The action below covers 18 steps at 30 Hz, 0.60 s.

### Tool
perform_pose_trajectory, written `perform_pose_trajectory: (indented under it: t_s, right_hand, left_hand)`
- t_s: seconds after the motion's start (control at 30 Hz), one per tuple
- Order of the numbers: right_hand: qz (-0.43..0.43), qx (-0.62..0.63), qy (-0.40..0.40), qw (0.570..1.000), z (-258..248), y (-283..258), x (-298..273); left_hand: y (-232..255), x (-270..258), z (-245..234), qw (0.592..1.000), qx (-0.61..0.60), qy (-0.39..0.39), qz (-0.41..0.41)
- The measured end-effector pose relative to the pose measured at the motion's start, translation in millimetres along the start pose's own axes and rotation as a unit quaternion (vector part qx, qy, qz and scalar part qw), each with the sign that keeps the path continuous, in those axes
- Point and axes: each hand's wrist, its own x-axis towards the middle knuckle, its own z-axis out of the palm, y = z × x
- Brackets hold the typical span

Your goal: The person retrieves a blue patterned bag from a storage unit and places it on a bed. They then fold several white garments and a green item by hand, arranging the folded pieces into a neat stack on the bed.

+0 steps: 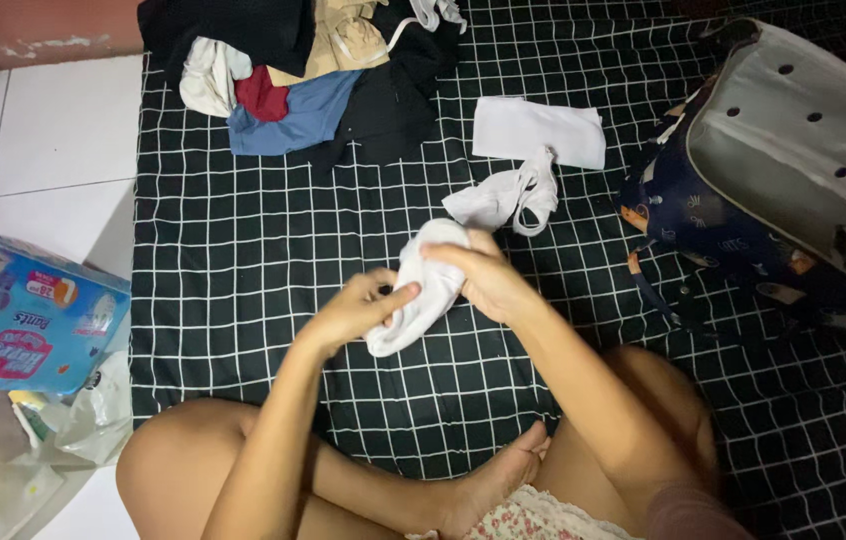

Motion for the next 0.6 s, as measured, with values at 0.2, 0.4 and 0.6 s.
perform_pose_trajectory:
  t_s: [0.2, 0.4, 0.6]
  right_hand:
    - [-0.004, 0.018, -0.211, 0.977, -1.0, -45.3, -24.2]
    - [-0.18, -0.271, 0.009, 0.946, -12.9, -76.8, -33.5]
    - [-0.41, -0.393, 0.197, 0.799, 8.6, -90.4, -45.4]
  left_hand:
    - [-4.8, 6.9, 9.2, 0.997, -0.081, 0.007, -0.01]
    - [22.1, -14.6, -41.4, 0.931, -0.341, 0.11, 0.064]
    - [67.1, -74.2, -74.0, 0.907, -0.369, 0.032, 0.199]
